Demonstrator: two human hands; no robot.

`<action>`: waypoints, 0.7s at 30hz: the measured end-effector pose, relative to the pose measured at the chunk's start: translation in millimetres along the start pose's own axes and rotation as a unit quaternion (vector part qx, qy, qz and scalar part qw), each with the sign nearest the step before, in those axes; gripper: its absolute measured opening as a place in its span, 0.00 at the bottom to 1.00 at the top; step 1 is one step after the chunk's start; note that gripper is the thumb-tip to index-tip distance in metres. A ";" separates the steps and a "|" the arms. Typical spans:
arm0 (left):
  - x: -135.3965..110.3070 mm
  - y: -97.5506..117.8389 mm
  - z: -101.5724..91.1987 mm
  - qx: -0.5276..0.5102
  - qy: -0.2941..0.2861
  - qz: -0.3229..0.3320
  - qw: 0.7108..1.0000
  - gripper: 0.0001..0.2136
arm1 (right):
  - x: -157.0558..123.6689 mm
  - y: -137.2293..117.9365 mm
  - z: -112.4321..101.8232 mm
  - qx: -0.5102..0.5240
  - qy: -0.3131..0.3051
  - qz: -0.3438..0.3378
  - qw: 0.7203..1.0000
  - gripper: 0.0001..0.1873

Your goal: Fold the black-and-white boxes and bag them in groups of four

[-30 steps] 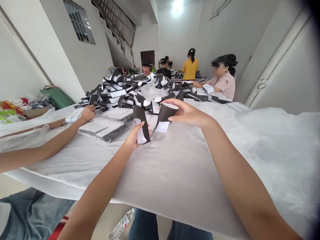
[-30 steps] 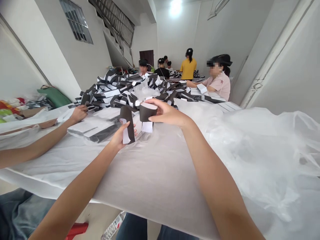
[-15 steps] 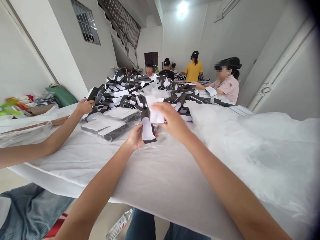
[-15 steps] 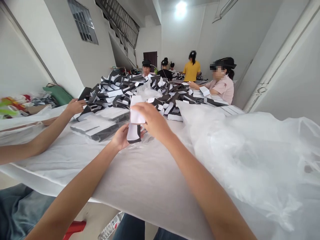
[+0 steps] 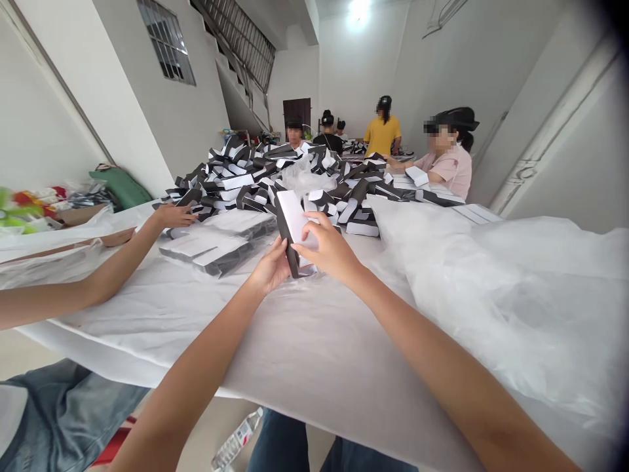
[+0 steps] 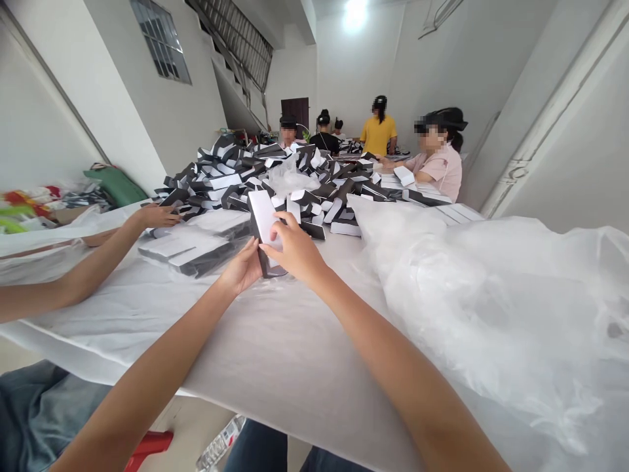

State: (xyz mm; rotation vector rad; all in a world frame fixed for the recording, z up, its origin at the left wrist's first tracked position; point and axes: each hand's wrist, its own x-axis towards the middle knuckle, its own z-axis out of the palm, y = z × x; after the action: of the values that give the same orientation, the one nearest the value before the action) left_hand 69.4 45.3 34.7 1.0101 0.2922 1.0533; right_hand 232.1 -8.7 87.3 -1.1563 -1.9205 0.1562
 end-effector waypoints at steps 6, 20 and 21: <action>1.7 -1.2 -5.4 0.016 0.005 0.007 1.000 0.14 | 3.9 -4.0 -18.8 0.013 -0.047 0.150 0.988 0.28; 0.0 5.1 -2.7 -0.010 0.033 -0.011 0.999 0.23 | 8.2 5.7 -9.1 0.196 -0.021 0.136 0.971 0.36; 0.5 4.2 -4.2 -0.016 0.044 -0.020 0.999 0.23 | 7.1 4.7 -8.8 0.169 -0.020 0.129 0.977 0.37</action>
State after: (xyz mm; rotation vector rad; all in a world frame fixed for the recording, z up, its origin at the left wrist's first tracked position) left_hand 64.6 48.5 36.0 0.9276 0.3645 1.0649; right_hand 240.2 -3.3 94.8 -1.1680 -1.6882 0.6255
